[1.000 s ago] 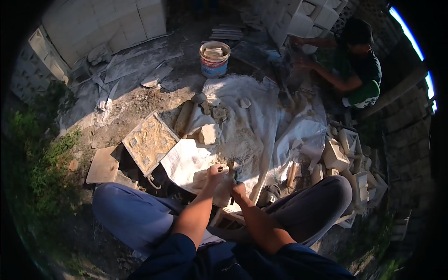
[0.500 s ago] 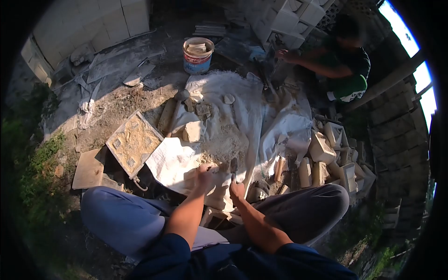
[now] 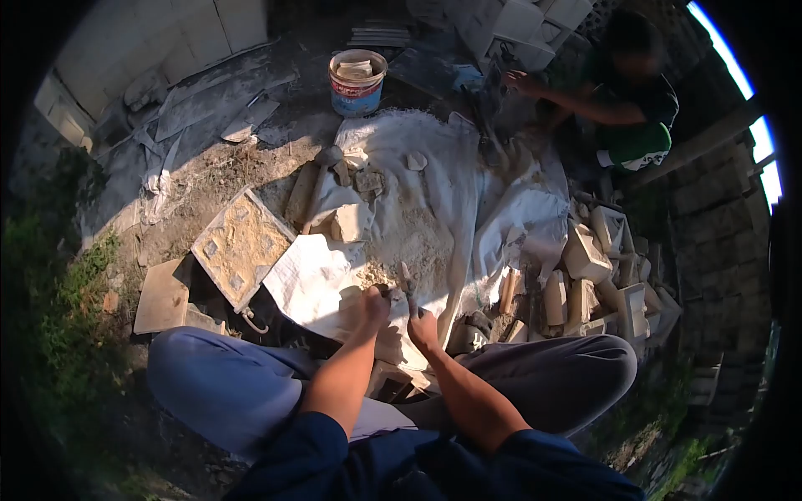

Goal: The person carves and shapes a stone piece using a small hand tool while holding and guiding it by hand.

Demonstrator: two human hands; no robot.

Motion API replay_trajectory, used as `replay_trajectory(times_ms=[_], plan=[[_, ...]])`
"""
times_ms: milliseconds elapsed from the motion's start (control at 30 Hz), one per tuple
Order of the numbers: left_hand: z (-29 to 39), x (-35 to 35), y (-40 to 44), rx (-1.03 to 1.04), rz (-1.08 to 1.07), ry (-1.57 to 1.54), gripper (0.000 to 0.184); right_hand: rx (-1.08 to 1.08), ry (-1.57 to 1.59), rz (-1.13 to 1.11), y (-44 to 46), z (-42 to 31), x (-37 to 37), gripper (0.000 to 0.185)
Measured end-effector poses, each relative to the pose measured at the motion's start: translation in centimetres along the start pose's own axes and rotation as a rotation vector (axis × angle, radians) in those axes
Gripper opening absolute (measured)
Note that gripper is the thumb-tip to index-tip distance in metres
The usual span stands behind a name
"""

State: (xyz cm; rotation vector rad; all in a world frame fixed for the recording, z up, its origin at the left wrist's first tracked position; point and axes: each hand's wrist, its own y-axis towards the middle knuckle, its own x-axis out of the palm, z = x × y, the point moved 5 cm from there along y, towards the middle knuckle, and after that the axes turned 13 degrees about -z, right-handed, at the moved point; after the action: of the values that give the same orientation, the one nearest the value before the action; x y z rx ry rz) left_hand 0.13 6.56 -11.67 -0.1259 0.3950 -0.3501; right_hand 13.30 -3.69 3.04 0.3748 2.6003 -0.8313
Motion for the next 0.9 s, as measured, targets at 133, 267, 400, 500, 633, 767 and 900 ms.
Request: replay_trajectory(times_ms=[133,267,400,500,633,767,900], plan=[[5.2,-2.4,-0.2,0.221,-0.031,0.269,0.015,0.207,-0.039,-0.134,0.4,2.8,1.1,0.059],[3.8,-1.4,-0.6,0.134,0.015,0.204,0.007,0.076,-0.050,-0.093,-0.2,-1.8,0.1,0.049],[8.3,-3.3,-2.0,0.182,-0.019,0.098,0.011,0.016,-0.140,-0.037,-0.2,-0.3,0.6,0.048],[9.4,-3.9,-1.6,0.298,-0.011,0.187,0.015,0.143,-0.105,-0.077,0.3,4.4,1.9,0.057],[8.9,-3.5,-2.3,0.221,-0.006,0.264,0.013,0.090,-0.104,-0.090,-0.4,-1.8,0.2,0.055],[5.9,-2.4,-1.5,0.149,-0.118,0.050,0.015,-0.084,0.032,0.036,-1.0,-2.9,0.0,0.054],[8.2,-3.5,-1.1,0.299,-0.026,0.244,0.015,0.165,-0.172,-0.124,0.3,2.5,1.3,0.054]])
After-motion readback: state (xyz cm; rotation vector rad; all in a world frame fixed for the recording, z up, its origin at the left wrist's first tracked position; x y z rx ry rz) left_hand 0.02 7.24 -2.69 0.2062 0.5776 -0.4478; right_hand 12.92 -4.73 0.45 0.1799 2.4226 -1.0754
